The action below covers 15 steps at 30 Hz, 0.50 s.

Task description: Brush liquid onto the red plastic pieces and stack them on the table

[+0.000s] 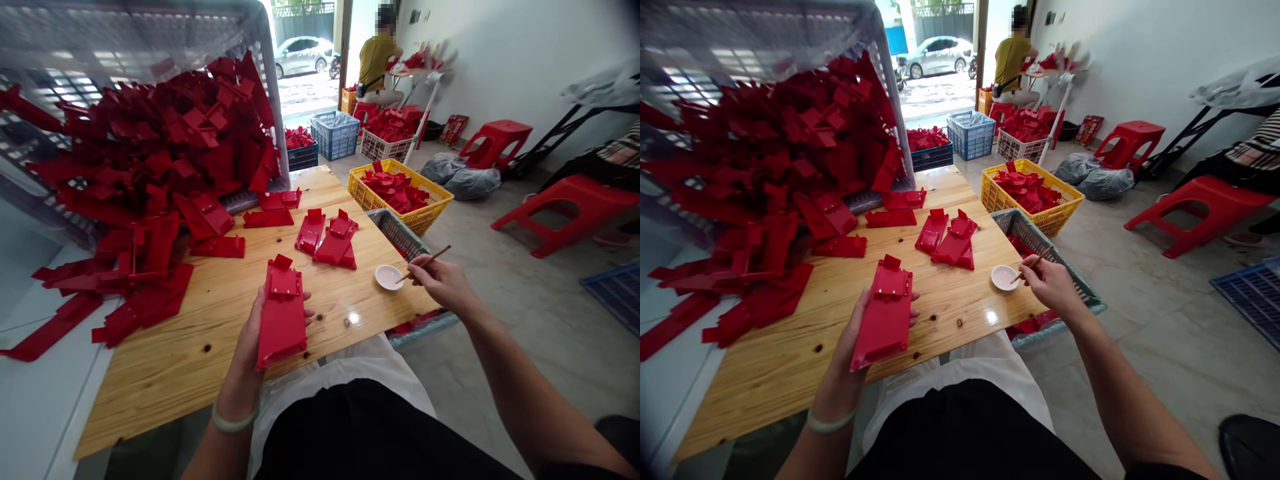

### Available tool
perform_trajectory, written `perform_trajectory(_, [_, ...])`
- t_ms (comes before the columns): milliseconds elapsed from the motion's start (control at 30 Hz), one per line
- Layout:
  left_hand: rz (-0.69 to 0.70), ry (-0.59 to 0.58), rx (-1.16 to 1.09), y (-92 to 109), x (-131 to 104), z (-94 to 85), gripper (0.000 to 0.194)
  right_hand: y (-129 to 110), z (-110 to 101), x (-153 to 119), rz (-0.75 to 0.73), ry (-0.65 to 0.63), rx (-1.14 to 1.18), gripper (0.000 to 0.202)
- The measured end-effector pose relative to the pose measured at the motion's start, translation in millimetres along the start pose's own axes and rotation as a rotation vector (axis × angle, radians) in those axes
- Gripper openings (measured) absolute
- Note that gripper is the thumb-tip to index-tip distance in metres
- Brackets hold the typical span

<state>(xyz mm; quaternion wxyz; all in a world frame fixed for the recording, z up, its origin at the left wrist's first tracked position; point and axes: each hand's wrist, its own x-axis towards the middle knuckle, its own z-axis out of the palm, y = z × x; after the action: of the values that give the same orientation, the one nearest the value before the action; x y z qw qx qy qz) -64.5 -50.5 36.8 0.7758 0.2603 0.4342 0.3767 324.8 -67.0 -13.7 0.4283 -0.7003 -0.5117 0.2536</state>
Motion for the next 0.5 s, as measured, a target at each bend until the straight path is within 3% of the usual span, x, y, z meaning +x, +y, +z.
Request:
perform_trajectory(167, [0.02, 0.043, -0.06, -4.6, -5.5, 8.8, 0.06, -16.6, -6.3, -2.1, -0.035, -0.019, 0.04, 0.047])
perform_trajectory(233, [0.004, 0.035, -0.088, -8.0, -7.3, 12.9, 0.059, -31.5, -4.7, -9.2, -0.059, 0.059, 0.079, 0.046])
perform_trajectory(367, [-0.063, -0.055, -0.143, -16.8, -10.4, 22.1, 0.075, -76.0, 11.9, -41.1, -0.13, 0.252, 0.243, 0.03])
perform_trajectory(433, [-0.061, -0.054, -0.14, -20.0, -14.5, 28.9, 0.08, -99.8, 25.5, -61.2, -0.252, 0.238, 0.319, 0.016])
perform_trajectory(500, [-0.051, -0.013, -0.123, -21.3, -20.7, 37.1, 0.082, -119.0, 40.0, -77.9, -0.441, 0.124, 0.362, 0.011])
